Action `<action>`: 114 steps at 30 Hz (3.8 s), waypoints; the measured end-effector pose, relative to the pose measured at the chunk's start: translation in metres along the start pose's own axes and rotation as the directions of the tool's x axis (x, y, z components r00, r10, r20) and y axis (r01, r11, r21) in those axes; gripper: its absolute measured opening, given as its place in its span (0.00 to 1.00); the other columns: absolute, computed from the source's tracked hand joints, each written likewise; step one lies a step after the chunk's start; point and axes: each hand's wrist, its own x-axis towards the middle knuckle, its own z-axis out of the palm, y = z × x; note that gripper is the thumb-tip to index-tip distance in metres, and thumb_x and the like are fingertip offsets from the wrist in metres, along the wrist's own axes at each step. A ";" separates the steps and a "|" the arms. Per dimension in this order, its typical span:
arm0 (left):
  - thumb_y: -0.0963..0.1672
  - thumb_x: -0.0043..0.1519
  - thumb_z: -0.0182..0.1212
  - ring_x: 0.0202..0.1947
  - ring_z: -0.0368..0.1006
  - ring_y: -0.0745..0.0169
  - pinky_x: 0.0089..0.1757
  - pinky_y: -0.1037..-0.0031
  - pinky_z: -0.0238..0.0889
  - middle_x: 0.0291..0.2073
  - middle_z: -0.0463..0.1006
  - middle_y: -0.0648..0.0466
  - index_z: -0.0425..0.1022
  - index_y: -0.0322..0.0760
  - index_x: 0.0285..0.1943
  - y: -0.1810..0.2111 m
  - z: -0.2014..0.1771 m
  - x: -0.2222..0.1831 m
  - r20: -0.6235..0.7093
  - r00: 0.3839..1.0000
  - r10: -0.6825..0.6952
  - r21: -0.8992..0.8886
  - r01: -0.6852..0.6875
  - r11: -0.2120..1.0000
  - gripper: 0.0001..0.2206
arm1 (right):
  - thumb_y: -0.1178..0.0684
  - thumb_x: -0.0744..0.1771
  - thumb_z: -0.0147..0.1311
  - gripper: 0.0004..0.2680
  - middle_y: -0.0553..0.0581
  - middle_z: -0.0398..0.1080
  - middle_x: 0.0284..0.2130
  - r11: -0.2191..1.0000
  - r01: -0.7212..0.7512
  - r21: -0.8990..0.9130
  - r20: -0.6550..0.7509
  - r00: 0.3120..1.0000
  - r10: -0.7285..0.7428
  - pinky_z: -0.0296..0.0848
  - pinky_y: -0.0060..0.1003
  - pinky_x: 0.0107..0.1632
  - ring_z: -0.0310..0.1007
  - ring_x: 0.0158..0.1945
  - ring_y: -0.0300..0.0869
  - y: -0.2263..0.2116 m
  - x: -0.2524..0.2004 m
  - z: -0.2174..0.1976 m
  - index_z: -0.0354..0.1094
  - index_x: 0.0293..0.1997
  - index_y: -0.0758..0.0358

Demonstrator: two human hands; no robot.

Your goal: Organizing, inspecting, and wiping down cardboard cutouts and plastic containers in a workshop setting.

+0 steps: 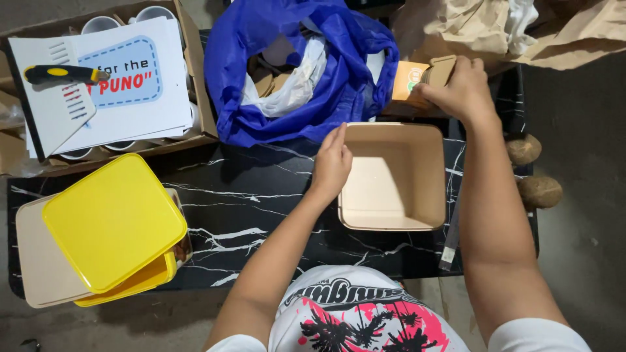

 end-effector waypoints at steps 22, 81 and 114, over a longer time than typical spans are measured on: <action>0.40 0.65 0.59 0.58 0.71 0.40 0.57 0.59 0.65 0.56 0.76 0.42 0.75 0.31 0.56 -0.006 -0.094 0.024 -0.174 0.963 0.204 0.236 -0.160 0.958 0.12 | 0.37 0.58 0.72 0.34 0.74 0.61 0.56 0.990 -0.073 -0.117 -0.003 0.997 0.073 0.67 0.58 0.57 0.59 0.60 0.68 -0.040 0.011 0.050 0.60 0.60 0.74; 0.60 0.53 0.71 0.69 0.54 0.42 0.62 0.22 0.35 0.69 0.63 0.50 0.81 0.41 0.54 -0.114 -0.109 0.193 0.404 0.833 -0.380 0.769 -0.083 0.634 0.29 | 0.53 0.71 0.49 0.05 0.49 0.72 0.40 0.048 -0.458 0.888 0.460 0.878 -0.131 0.79 0.47 0.44 0.75 0.41 0.38 -0.197 0.108 0.127 0.66 0.51 0.55; 0.43 0.61 0.73 0.49 0.79 0.48 0.50 0.53 0.73 0.48 0.81 0.44 0.73 0.36 0.56 -0.072 -0.181 0.169 -0.365 0.931 -0.024 -0.006 0.024 1.000 0.17 | 0.60 0.68 0.57 0.14 0.47 0.68 0.36 -0.016 -0.368 0.930 0.368 0.930 -0.006 0.62 0.21 0.31 0.65 0.33 0.28 -0.127 -0.060 0.025 0.64 0.61 0.65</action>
